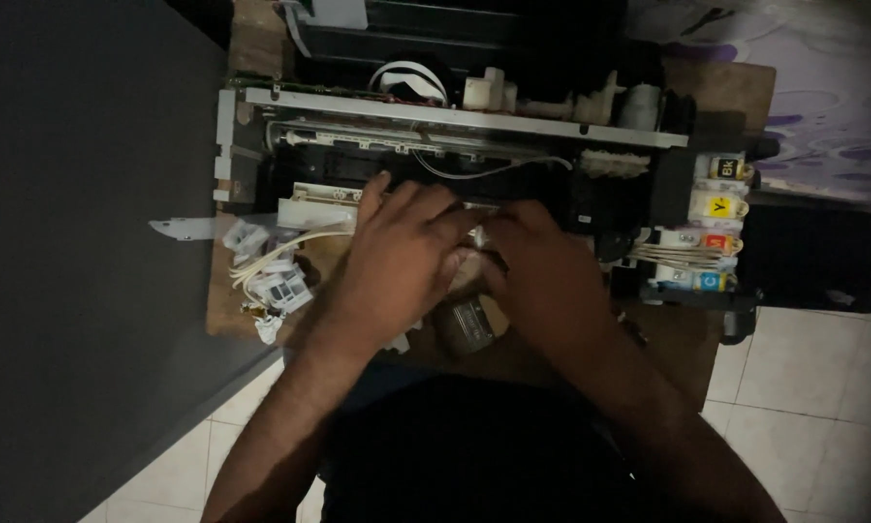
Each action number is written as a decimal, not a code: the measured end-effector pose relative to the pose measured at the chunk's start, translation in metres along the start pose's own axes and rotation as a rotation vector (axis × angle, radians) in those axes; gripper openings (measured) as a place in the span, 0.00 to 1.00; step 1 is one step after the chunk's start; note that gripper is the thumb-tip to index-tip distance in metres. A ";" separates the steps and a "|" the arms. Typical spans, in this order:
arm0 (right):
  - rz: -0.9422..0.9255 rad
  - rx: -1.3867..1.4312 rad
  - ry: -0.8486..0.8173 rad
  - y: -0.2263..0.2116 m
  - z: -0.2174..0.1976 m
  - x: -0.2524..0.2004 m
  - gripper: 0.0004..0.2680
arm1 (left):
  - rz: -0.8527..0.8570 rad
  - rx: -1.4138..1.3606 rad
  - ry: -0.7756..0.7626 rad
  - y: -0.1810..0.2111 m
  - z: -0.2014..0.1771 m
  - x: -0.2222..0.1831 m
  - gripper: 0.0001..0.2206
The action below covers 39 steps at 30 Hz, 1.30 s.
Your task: Disassembling a printer by disconnecting ribbon cables and cleaning internal parts with a brush.
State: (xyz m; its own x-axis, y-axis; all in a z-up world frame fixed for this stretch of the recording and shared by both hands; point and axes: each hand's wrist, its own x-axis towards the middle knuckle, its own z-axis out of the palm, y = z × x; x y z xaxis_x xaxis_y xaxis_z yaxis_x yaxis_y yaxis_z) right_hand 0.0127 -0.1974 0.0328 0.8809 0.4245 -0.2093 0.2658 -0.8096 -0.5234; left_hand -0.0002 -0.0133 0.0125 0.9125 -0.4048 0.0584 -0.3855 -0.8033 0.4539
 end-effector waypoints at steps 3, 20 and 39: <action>-0.011 -0.029 -0.016 0.001 -0.001 0.001 0.11 | -0.041 -0.016 0.001 0.001 0.003 0.001 0.14; 0.014 0.037 -0.008 0.002 0.002 -0.003 0.13 | -0.197 -0.068 0.031 0.011 0.008 0.010 0.09; 0.046 0.050 0.025 -0.007 -0.002 -0.003 0.12 | -0.270 -0.073 0.110 0.012 0.018 0.006 0.10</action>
State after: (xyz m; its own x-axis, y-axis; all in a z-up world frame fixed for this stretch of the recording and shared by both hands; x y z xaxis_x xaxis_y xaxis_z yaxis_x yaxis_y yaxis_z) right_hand 0.0088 -0.1941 0.0385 0.9013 0.3765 -0.2143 0.2051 -0.8065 -0.5545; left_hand -0.0021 -0.0333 0.0019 0.9916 -0.1277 0.0209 -0.1194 -0.8405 0.5286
